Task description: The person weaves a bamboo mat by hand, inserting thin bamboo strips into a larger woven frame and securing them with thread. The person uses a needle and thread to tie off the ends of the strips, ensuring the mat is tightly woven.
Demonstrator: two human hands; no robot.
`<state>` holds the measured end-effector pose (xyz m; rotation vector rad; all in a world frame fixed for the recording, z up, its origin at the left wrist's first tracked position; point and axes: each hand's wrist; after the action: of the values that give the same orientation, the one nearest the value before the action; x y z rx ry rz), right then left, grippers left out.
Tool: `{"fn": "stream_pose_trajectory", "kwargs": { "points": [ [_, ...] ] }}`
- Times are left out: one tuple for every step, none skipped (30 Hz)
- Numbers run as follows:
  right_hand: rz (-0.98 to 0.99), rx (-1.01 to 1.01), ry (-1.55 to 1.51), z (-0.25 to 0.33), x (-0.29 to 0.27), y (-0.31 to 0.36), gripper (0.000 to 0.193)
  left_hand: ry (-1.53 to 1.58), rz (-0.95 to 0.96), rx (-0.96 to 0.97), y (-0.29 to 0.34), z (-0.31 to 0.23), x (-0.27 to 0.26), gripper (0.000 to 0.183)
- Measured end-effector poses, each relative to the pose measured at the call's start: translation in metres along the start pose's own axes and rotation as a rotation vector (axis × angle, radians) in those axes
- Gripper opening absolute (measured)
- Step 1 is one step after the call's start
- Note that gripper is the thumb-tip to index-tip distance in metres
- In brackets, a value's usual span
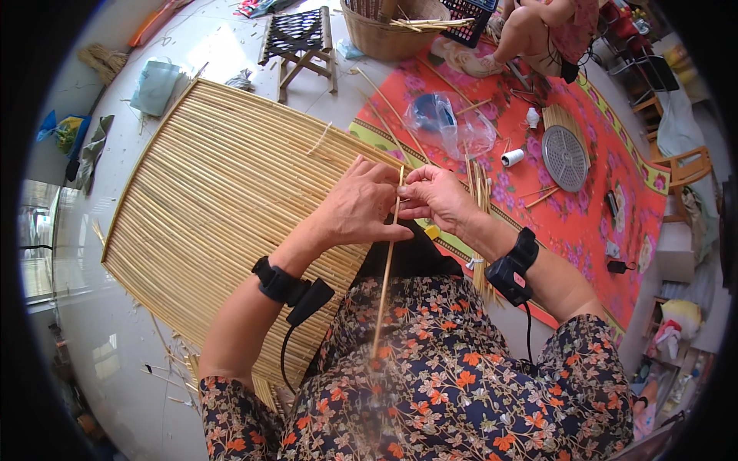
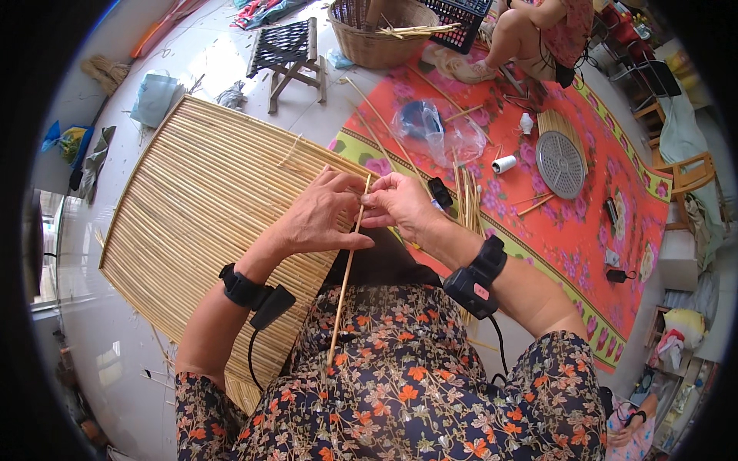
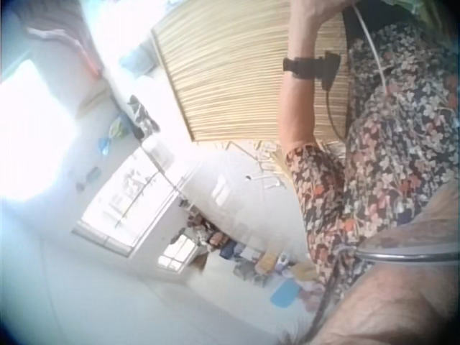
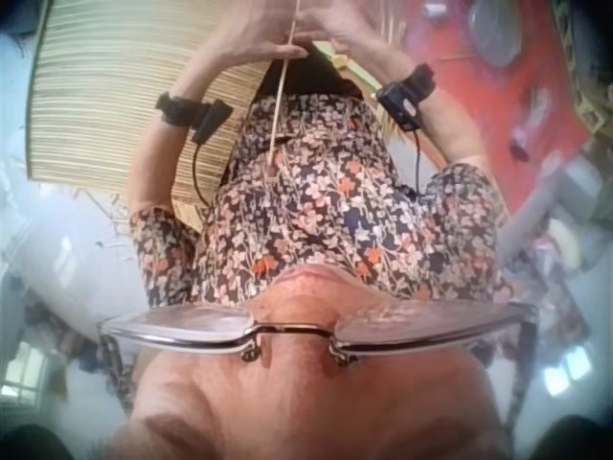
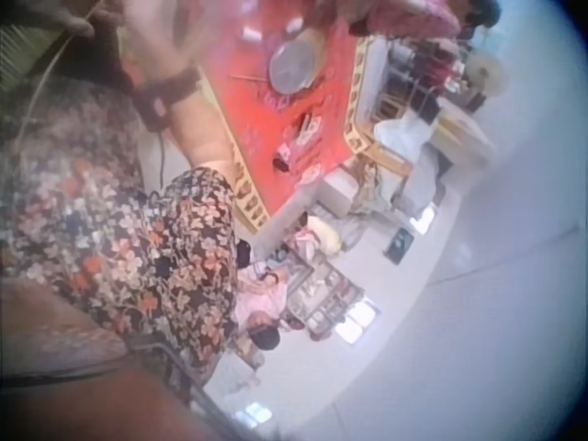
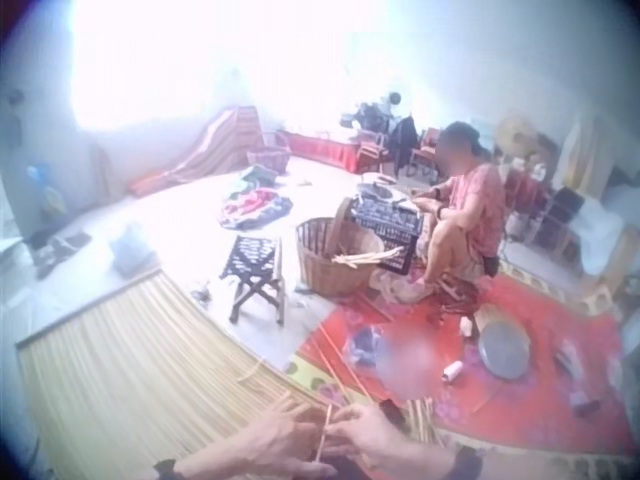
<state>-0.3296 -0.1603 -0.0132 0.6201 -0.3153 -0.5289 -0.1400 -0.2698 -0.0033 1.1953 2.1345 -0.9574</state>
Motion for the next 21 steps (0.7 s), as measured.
{"fn": "stream_pose_trajectory", "kwargs": {
  "points": [
    [0.014, -0.001, 0.004, -0.001, 0.001, -0.001, 0.020, -0.008, 0.028, -0.022, 0.000, -0.002, -0.002, 0.046],
    [0.019, -0.004, 0.037, 0.001, 0.001, -0.001, 0.021, -0.015, 0.057, -0.043, -0.001, -0.004, -0.005, 0.043],
    [0.024, -0.008, 0.069, 0.003, 0.001, -0.001, 0.021, -0.003, 0.095, -0.086, -0.003, -0.008, -0.008, 0.037],
    [0.028, -0.011, 0.102, 0.004, 0.002, 0.001, 0.022, -0.007, 0.100, -0.092, -0.005, -0.012, -0.011, 0.036],
    [0.043, -0.027, 0.138, 0.004, 0.000, 0.000, 0.022, -0.012, 0.105, -0.099, -0.006, -0.015, -0.012, 0.035],
    [0.057, -0.042, 0.175, 0.004, -0.002, -0.002, 0.021, -0.016, 0.110, -0.105, -0.007, -0.017, -0.013, 0.035],
    [0.072, -0.056, 0.211, 0.004, -0.003, -0.003, 0.021, 0.002, 0.124, -0.093, -0.006, -0.015, -0.013, 0.034],
    [0.085, -0.039, 0.194, 0.005, -0.004, -0.004, 0.020, 0.020, 0.137, -0.082, -0.006, -0.011, -0.013, 0.033],
    [0.099, -0.022, 0.177, 0.006, -0.004, -0.005, 0.019, 0.038, 0.150, -0.071, -0.007, -0.007, -0.013, 0.032],
    [0.120, -0.001, 0.159, 0.006, -0.002, -0.006, 0.019, 0.049, 0.138, -0.075, -0.007, -0.006, -0.013, 0.031],
    [0.112, -0.013, 0.185, 0.008, 0.000, -0.005, 0.016, 0.060, 0.126, -0.080, -0.006, -0.004, -0.013, 0.030],
    [0.117, -0.013, 0.188, 0.010, 0.002, -0.006, 0.016, 0.070, 0.113, -0.085, -0.006, -0.002, -0.013, 0.030],
    [0.111, -0.010, 0.190, 0.013, 0.000, -0.007, 0.015, 0.113, 0.131, -0.114, -0.009, -0.003, -0.015, 0.028],
    [0.111, 0.003, 0.195, 0.012, -0.002, -0.010, 0.015, 0.098, 0.078, -0.066, -0.009, -0.001, -0.012, 0.026],
    [0.111, -0.030, 0.195, 0.011, -0.005, -0.016, 0.014, 0.083, 0.025, -0.019, -0.011, 0.000, -0.008, 0.025],
    [0.098, -0.050, 0.224, 0.018, -0.002, -0.017, 0.014, 0.054, -0.031, 0.034, -0.013, 0.000, -0.007, 0.024],
    [0.108, -0.068, 0.259, 0.021, 0.000, -0.013, 0.015, 0.046, -0.070, 0.011, -0.009, -0.001, -0.005, 0.025],
    [0.118, -0.087, 0.292, 0.021, 0.003, -0.011, 0.016, 0.033, -0.070, -0.012, -0.003, -0.002, -0.005, 0.027],
    [0.111, -0.091, 0.311, 0.021, 0.002, -0.011, 0.015, 0.024, -0.074, -0.023, 0.000, -0.003, -0.003, 0.029],
    [0.103, -0.096, 0.329, 0.019, 0.003, -0.010, 0.015, 0.015, -0.078, -0.033, 0.002, -0.003, -0.002, 0.032],
    [0.096, -0.101, 0.346, 0.019, 0.003, -0.009, 0.015, -0.020, -0.086, -0.026, 0.006, 0.001, 0.001, 0.035]
  ]
}}
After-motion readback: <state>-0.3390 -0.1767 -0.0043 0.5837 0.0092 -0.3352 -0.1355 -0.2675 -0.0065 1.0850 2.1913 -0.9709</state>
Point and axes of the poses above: each hand's wrist, its own y-axis away from the middle knuckle, its own x-axis out of the palm, z = x × y, and after that the axes turned 11 degrees about -z, right-handed
